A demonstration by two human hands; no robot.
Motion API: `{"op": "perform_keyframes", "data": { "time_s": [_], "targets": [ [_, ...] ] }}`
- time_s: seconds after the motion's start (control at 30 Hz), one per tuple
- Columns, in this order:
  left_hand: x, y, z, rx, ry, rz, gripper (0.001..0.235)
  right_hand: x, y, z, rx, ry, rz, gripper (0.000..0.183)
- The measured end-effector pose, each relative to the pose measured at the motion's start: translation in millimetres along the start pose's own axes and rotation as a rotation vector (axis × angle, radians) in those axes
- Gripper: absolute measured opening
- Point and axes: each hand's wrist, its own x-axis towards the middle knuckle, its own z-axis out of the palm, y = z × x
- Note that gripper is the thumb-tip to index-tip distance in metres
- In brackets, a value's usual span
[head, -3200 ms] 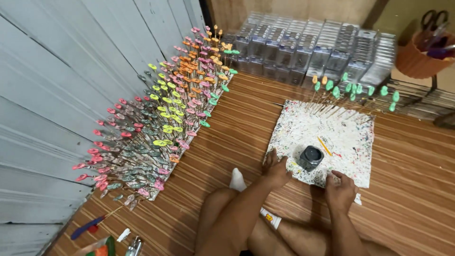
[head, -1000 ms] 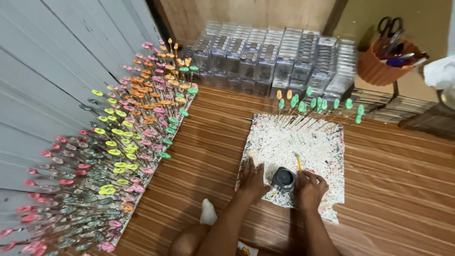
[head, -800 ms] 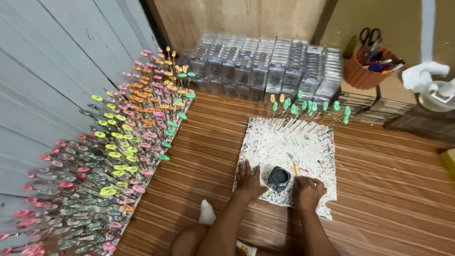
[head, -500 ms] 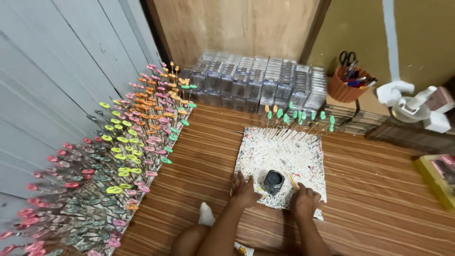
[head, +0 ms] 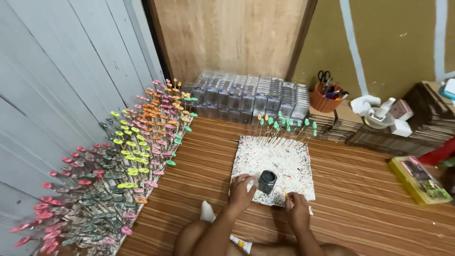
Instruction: Dipping small fishing floats into a container of paint and placing them in a drying rack
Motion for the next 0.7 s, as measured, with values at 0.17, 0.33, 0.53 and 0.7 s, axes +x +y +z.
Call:
{"op": "perform_keyframes", "data": {
  "time_s": [0.17, 0.33, 0.53, 0.7],
  "targets": [
    [-17.8, -8.2, 20.9, -0.056, 0.13, 0.307, 0.027, -20.0, -11.2, -8.5, 0.026, 0.136, -0.309, 0.015],
    [-28.6, -14.2, 36.4, -0.057, 0.124, 0.393, 0.026, -34.7, -19.5, -22.7, 0.13, 0.188, -0.46, 0.013],
    [-34.0, -8.9, 34.6, -0.11, 0.125, 0.452, 0.015, -44.3, -19.8, -33.1, 0.138, 0.096, -0.405, 0.015],
    [-34.8, -6.4, 34.4, -0.108, 0.019, 0.403, 0.012, -51.0, -31.4, -50.0, 0.445, -0.024, -0.054, 0.014]
  ]
}}
